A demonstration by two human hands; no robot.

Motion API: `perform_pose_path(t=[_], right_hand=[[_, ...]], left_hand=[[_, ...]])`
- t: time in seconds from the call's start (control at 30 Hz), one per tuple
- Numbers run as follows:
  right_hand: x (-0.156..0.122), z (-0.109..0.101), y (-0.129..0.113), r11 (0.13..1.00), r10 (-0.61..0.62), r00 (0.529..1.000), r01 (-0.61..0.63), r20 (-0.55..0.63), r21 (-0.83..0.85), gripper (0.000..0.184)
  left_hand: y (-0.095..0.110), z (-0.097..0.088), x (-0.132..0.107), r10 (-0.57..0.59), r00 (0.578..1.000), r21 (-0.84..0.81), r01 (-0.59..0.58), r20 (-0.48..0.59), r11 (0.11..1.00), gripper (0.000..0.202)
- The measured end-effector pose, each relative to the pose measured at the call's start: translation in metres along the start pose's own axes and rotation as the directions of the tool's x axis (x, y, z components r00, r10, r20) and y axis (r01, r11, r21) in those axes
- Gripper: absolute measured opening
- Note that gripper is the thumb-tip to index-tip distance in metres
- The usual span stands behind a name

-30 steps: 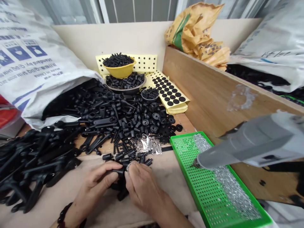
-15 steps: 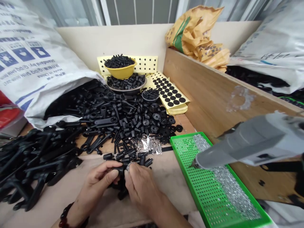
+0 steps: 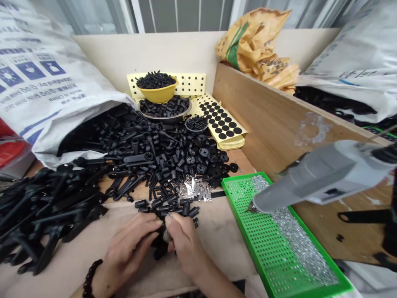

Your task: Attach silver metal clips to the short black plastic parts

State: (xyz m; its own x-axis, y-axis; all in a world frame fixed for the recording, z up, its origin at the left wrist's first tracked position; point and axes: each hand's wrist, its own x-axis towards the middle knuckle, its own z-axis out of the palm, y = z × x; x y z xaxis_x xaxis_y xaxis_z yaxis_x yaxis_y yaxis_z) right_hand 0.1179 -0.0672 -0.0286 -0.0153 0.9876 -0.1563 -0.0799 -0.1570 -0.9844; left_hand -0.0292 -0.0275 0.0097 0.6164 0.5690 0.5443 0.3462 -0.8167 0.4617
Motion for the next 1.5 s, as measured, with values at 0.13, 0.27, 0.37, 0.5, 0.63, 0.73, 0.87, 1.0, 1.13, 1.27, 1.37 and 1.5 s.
perform_pose_path(t=[0.13,0.27,0.37,0.5,0.63,0.73,0.87,1.0,1.13,1.27,1.37,1.5], right_hand=[[0.002,0.002,-0.001,0.999,-0.009,1.0,0.009,-0.012,0.031,0.044],[0.002,0.006,-0.001,0.982,0.007,0.999,-0.013,0.032,0.187,0.043],[-0.001,0.006,-0.003,0.984,0.0,1.0,-0.003,0.016,0.177,0.041],[-0.005,0.002,-0.009,0.981,-0.154,0.984,0.141,-0.09,-0.135,0.038],[-0.003,0.001,-0.007,0.981,-0.139,0.989,0.13,-0.057,-0.142,0.038],[0.001,0.002,-0.003,0.997,-0.015,0.999,0.012,0.035,0.077,0.04],[0.0,0.004,-0.005,0.997,-0.06,0.998,0.06,0.012,0.051,0.039],[-0.002,0.002,-0.009,0.947,-0.227,0.973,0.215,-0.026,-0.241,0.034],[0.0,-0.001,-0.006,0.777,-0.429,0.903,0.378,0.017,-0.504,0.027],[0.004,-0.004,-0.002,0.521,-0.605,0.789,0.495,0.108,-0.696,0.028],[0.005,-0.006,-0.003,0.379,-0.666,0.73,0.509,0.154,-0.773,0.028],[0.001,-0.005,-0.005,0.392,-0.65,0.733,0.55,0.201,-0.738,0.028]], left_hand=[[-0.001,0.003,-0.005,0.014,1.0,0.06,-0.013,-0.017,0.998,0.024],[-0.002,0.008,-0.008,0.122,0.988,0.122,-0.111,-0.091,0.986,0.027],[-0.002,0.01,-0.006,0.117,0.985,0.112,-0.104,-0.123,0.988,0.025],[-0.001,0.01,-0.004,0.01,0.993,0.069,-0.001,-0.12,0.998,0.023],[-0.001,0.012,-0.006,-0.031,0.993,0.017,0.033,-0.115,0.999,0.024],[0.0,0.013,-0.005,-0.109,0.989,-0.077,0.101,-0.097,0.992,0.022],[0.001,0.012,-0.003,-0.221,0.971,-0.195,0.2,-0.095,0.96,0.023],[-0.001,0.01,-0.001,-0.37,0.928,-0.264,0.348,-0.038,0.9,0.019],[-0.003,0.009,-0.001,-0.421,0.904,-0.297,0.423,0.076,0.856,0.02],[-0.001,0.01,-0.005,-0.534,0.839,-0.342,0.535,0.107,0.772,0.021],[0.001,0.013,-0.007,-0.633,0.761,-0.427,0.624,0.142,0.655,0.021],[0.001,0.015,-0.009,-0.644,0.757,-0.484,0.608,0.112,0.63,0.017]])
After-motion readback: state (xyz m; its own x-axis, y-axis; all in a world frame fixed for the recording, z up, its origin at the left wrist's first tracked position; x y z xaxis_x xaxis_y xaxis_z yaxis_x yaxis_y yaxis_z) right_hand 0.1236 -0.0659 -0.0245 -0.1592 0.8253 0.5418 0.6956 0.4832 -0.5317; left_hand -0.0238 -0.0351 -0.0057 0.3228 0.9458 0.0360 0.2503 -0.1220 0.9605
